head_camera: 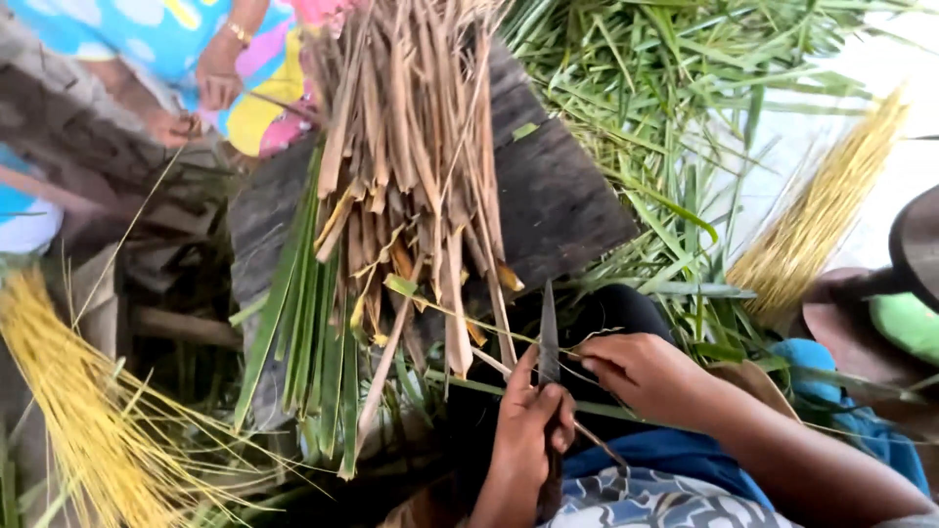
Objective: Stripping the leafy material from palm frond ribs using a knife to prepare them for broom making
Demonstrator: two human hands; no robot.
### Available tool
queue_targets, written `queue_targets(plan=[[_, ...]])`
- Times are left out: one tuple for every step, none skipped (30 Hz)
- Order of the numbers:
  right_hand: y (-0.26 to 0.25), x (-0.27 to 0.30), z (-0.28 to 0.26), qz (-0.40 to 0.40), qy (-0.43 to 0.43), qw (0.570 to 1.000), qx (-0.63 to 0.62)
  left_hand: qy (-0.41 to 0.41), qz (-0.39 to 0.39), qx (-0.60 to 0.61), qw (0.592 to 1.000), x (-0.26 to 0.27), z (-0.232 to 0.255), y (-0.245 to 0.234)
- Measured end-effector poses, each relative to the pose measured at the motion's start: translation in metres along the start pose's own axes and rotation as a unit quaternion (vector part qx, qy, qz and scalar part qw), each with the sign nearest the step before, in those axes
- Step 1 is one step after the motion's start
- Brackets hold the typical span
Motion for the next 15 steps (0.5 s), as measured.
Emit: queue_targets(plan=[[-0.001, 0.000, -0.001, -0.004, 0.010, 1.000, 0.003, 0.007, -0.014, 0.006, 1.000, -0.001, 0.002, -0.001], [-0.003, -0.001, -0.003, -0.012, 0.018, 1.000, 0.006, 0.015, -0.026, 0.014, 0.999, -0.001, 0.003, -0.002], [-0.002, 0.000, 0.000, -0.010, 0.021, 1.000, 0.003, 0.011, -0.026, 0.012, 1.000, -0.002, 0.002, -0.003], [-0.001, 0.000, 0.001, -0.009, 0.006, 1.000, 0.013, 0.012, -0.025, 0.014, 1.000, -0.001, 0.001, -0.005], [0.000, 0.001, 0.001, -0.007, -0.010, 1.000, 0.023, 0.013, -0.024, 0.017, 0.999, 0.000, 0.000, -0.007], [0.000, 0.003, -0.001, -0.012, -0.009, 1.000, 0.018, 0.010, -0.018, 0.017, 1.000, 0.002, 0.001, -0.005], [-0.001, 0.004, -0.003, -0.001, -0.010, 1.000, 0.010, 0.011, -0.014, 0.006, 1.000, 0.005, 0.002, -0.003], [-0.005, 0.002, -0.005, 0.015, -0.014, 1.000, 0.008, 0.017, -0.018, -0.005, 1.000, 0.001, 0.005, 0.000], [-0.007, 0.000, -0.006, 0.017, -0.017, 1.000, 0.009, 0.020, -0.020, -0.006, 1.000, -0.001, 0.004, -0.003], [-0.009, 0.003, -0.008, 0.031, -0.019, 0.999, 0.020, 0.018, -0.015, 0.005, 1.000, 0.000, 0.001, -0.005], [-0.011, 0.006, -0.009, 0.045, -0.021, 0.998, 0.031, 0.016, -0.011, 0.015, 1.000, 0.001, -0.002, -0.007], [-0.015, 0.009, -0.013, 0.045, -0.018, 0.998, 0.030, 0.013, -0.011, 0.016, 1.000, 0.003, -0.001, -0.006], [-0.022, 0.012, -0.018, 0.088, -0.041, 0.994, 0.058, 0.017, 0.002, 0.038, 0.999, 0.004, 0.002, -0.006], [-0.030, 0.016, -0.024, 0.129, -0.064, 0.986, 0.087, 0.020, 0.016, 0.061, 0.998, 0.006, 0.002, -0.005], [-0.040, 0.019, -0.036, 0.127, -0.060, 0.986, 0.087, 0.017, 0.017, 0.063, 0.998, 0.007, 0.005, -0.004]])
Point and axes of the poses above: each hand's wrist, its own x-axis away from the middle knuckle, its own y-axis out of the palm, z = x × y, the point moved 4 cm from there along -x, towards the middle knuckle, and after that the axes turned 1 degree about z, right-handed, at the moved point
